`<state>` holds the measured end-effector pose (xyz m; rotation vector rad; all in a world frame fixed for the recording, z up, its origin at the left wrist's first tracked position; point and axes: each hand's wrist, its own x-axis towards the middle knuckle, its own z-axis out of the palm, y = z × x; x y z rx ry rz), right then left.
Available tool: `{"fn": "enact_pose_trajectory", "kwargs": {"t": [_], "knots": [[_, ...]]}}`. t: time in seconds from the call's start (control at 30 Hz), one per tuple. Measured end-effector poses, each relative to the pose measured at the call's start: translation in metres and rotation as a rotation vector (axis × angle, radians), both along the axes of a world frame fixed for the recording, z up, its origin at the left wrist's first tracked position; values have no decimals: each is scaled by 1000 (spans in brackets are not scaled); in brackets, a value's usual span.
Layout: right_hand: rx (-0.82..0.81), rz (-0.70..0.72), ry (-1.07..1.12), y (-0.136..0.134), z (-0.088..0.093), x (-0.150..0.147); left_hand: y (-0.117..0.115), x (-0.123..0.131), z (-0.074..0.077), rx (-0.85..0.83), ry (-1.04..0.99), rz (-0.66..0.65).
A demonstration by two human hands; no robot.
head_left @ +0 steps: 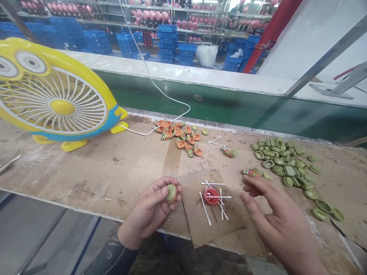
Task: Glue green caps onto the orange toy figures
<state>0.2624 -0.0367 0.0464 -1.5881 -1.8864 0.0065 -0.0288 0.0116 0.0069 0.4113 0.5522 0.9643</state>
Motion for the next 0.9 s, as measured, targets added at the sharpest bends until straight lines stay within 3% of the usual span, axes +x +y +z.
{"fn": "enact_pose_trajectory", "kwargs": {"t": [0.2,0.4,0.9], "knots": [[-41,-225,20,-14,-32,44,3,-2,1,-41,-23,-13],[-96,-252,49,-17,-62,55,2,-1,4,-36,-33,-12],[-87,-228,43,-12,-64,55,-5,1,4,19,-31,141]]}}
